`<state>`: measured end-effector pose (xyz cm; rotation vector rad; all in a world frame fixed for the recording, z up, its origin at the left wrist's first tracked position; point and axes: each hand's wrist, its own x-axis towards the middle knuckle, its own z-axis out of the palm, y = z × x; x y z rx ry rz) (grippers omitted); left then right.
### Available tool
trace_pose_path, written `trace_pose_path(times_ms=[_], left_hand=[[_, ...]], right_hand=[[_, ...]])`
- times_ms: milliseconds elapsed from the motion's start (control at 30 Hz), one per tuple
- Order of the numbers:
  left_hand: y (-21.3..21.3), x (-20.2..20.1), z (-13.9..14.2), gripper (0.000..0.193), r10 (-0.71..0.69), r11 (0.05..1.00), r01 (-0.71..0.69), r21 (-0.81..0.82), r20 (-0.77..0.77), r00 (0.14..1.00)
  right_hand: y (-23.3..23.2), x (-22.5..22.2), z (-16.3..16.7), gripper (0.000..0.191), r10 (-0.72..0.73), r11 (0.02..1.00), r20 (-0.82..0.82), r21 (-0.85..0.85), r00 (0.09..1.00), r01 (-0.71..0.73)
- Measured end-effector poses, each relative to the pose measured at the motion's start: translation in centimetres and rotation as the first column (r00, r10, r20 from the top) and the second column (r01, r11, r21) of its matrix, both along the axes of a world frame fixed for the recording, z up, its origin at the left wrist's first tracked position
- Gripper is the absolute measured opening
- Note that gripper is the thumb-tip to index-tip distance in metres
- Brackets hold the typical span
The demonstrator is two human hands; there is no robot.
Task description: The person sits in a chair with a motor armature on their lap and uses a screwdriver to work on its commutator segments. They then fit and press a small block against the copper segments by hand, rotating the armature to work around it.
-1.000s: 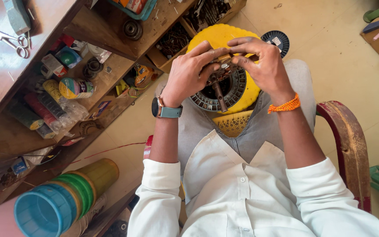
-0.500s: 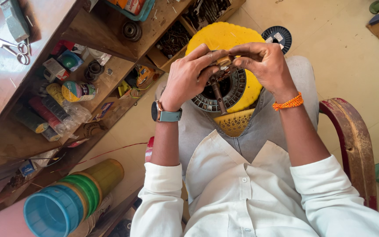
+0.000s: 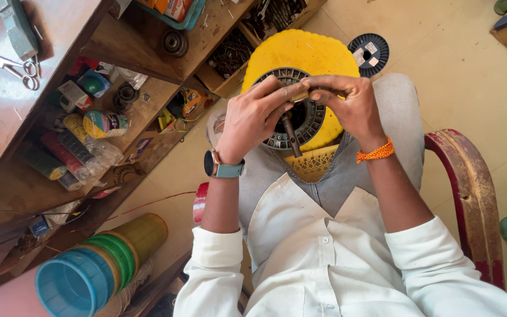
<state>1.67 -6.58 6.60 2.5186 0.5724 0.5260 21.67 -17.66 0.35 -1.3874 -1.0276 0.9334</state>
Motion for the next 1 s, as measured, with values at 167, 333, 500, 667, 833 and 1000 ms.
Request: trace_pose_path(times_ms=[167, 333, 500, 667, 833, 1000], left_hand=[[-2.6, -0.2, -0.5, 0.047, -0.009, 0.998, 0.007, 0.07, 0.026, 1.0], [-4.0, -0.7, -1.0, 0.058, 0.019, 0.992, -0.025, 0.121, 0.047, 0.999], [-3.0, -2.1, -1.4, 0.086, 0.108, 0.988, -0.131, 0.083, 0.238, 0.965], [-0.8, -5.7, -1.3, 0.103, 0.181, 0.945, -0.11, -0.31, 0.213, 0.96], [1.3, -7.1, -1.3, 0.08, 0.159, 0.949, -0.123, -0.292, 0.105, 0.982], [3.4, -7.0, -1.9, 0.063, 0.135, 0.934, -0.062, -0.352, 0.187, 0.973]], right_hand=[[-2.0, -0.2, -0.9, 0.016, 0.021, 0.999, -0.037, 0.045, 0.999, -0.019], [-2.7, -1.5, -2.0, 0.02, -0.041, 0.993, -0.011, 0.111, 0.999, 0.042], [-3.2, -2.4, -1.9, 0.021, -0.077, 0.991, 0.054, 0.117, 0.996, 0.071], [-4.4, -2.7, -1.7, 0.027, -0.115, 0.981, 0.109, -0.142, 0.987, 0.13], [-0.1, 0.3, -2.7, 0.043, -0.124, 0.992, -0.043, 0.034, 0.991, 0.126], [4.8, 3.6, -3.8, 0.053, 0.248, 0.967, 0.035, -0.071, 0.968, -0.245]])
